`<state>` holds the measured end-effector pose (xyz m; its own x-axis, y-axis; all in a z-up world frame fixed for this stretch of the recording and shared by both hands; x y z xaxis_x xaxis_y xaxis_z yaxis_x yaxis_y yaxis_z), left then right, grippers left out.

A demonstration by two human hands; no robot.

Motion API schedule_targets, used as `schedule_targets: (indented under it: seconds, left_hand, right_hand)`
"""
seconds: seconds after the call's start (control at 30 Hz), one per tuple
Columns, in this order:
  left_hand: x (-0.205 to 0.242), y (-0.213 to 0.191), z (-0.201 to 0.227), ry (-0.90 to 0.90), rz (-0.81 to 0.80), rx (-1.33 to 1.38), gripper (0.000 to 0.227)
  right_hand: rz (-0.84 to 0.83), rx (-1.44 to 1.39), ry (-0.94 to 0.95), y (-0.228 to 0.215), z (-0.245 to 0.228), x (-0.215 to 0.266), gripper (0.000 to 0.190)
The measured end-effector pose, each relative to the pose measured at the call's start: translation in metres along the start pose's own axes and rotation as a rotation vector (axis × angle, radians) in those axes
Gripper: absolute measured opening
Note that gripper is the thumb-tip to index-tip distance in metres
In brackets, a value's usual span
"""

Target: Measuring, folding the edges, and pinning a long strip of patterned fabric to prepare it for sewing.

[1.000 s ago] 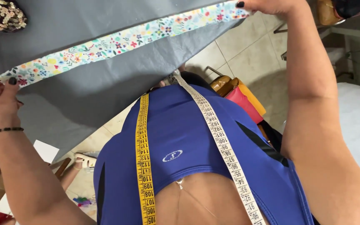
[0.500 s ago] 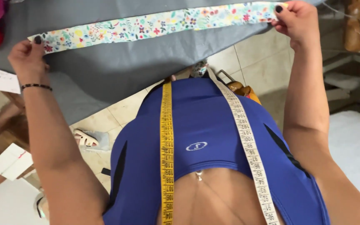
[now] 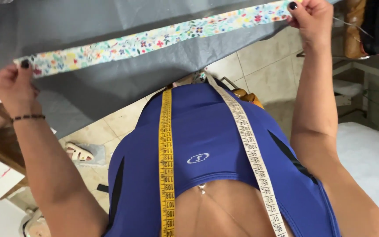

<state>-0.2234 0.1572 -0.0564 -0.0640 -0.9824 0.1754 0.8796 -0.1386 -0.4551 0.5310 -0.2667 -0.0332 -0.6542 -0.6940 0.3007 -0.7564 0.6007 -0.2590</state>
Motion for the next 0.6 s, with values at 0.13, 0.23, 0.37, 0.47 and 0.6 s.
schedule_targets:
  seconds: [0.13,0.23,0.37,0.47,0.6]
  left_hand:
    - [0.032,-0.009,0.005,-0.063,-0.054,-0.068,0.027]
    - [0.044,-0.022,-0.012,-0.136,-0.008,-0.044,0.028]
    - [0.058,-0.036,-0.014,-0.133,-0.004,-0.064,0.038]
    - [0.053,-0.059,-0.037,0.063,0.079,-0.278,0.022]
    - [0.085,0.044,0.128,0.611,0.168,-0.887,0.049]
  right_hand:
    - [-0.079,0.053,-0.048,0.016,-0.002,-0.005,0.023]
    - [-0.123,0.043,-0.038,0.032,-0.005,-0.008,0.021]
    - [-0.125,0.075,0.004,0.054,-0.024,-0.006,0.012]
    - [-0.209,-0.002,-0.071,0.077,-0.048,-0.001,0.015]
    - [-0.164,0.093,-0.175,0.083,-0.053,-0.001,0.009]
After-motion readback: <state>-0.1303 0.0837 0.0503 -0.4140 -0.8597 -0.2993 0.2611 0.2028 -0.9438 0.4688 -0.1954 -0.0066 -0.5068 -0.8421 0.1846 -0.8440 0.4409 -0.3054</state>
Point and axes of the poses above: each hand's wrist, its own x-axis away from the middle knuckle, its own y-axis out of the palm, z = x × y, the point moved 7 cm from there along -x, towards the middle knuckle, and after that the axes turned 3 degrees about y, right-handed, at the moved point
